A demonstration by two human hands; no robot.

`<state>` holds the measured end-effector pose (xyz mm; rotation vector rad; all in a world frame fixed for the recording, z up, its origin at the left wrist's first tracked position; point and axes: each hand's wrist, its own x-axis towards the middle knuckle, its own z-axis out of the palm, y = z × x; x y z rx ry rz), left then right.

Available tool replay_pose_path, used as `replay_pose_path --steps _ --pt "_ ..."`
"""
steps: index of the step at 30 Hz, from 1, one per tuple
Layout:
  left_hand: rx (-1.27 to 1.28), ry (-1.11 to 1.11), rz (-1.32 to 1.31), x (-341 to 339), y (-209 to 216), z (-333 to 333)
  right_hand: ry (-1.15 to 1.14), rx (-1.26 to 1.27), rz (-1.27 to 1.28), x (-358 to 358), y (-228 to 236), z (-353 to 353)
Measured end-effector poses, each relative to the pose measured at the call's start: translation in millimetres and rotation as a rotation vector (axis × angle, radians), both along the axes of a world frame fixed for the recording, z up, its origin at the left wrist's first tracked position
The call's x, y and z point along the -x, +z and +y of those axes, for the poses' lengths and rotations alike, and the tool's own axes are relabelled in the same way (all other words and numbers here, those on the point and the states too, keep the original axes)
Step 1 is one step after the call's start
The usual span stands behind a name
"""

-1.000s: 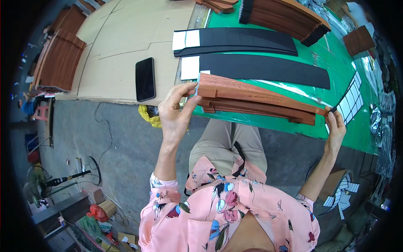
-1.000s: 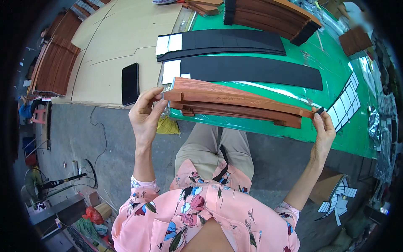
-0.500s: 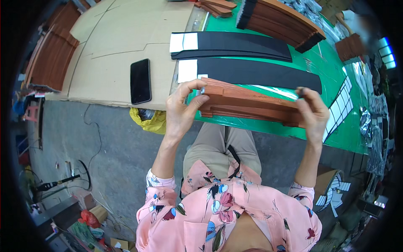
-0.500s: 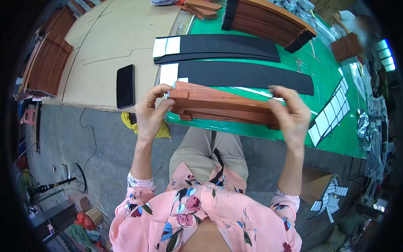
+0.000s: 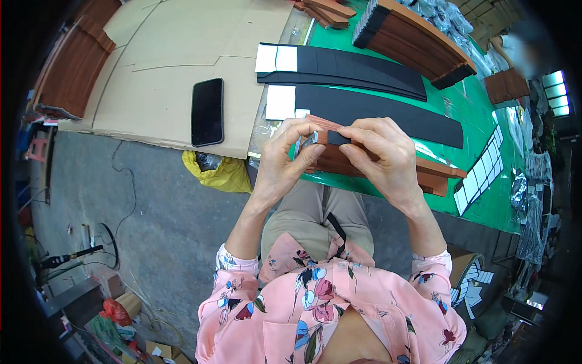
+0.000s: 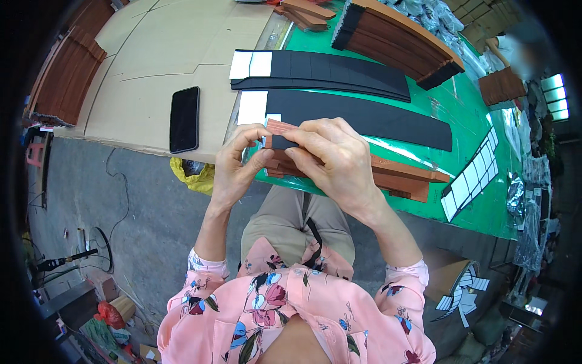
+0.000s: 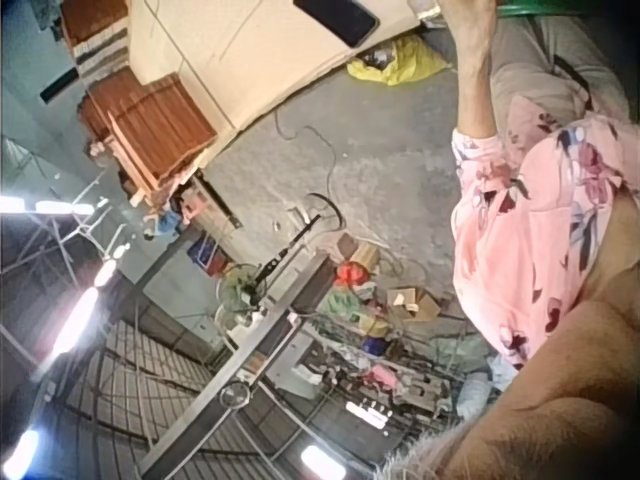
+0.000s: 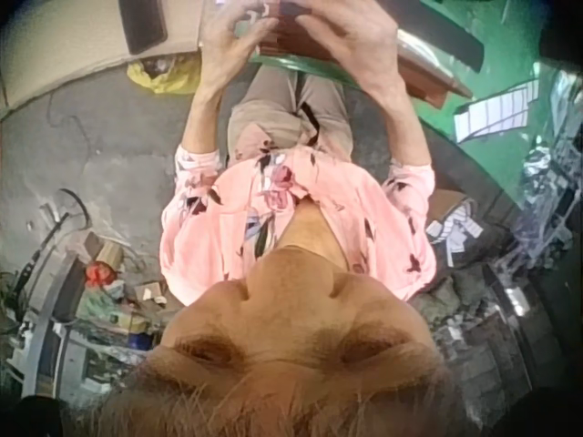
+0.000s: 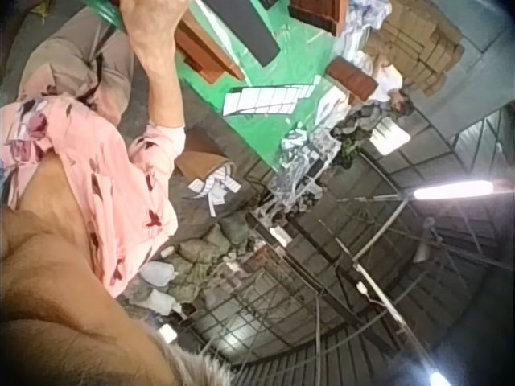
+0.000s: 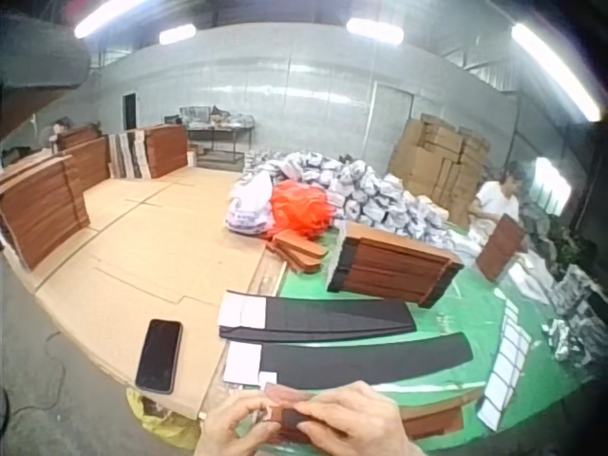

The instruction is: Applying black adhesive protective pads to the bottom of wooden furniture legs.

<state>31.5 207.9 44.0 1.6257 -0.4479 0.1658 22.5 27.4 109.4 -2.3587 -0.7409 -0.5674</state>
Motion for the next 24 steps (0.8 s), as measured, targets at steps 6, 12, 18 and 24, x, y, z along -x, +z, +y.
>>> replay_pose_path --steps 6,12,18,24 --pt "-0.013 -0.041 0.045 -1.3 -0.5 1.8 0.001 0.043 -0.009 -2.6 -0.8 7.3" --pt "0.023 -0.053 0.045 -1.7 -0.2 1.0 -0.009 0.066 0.001 -3.2 1.2 8.6" --pt "0.024 -0.053 0.038 -1.0 2.7 1.1 -0.012 0.057 0.019 -3.3 1.1 10.5" --pt "0.019 -0.063 0.068 -0.4 1.5 2.0 0.003 0.057 0.021 -3.5 0.7 10.1"
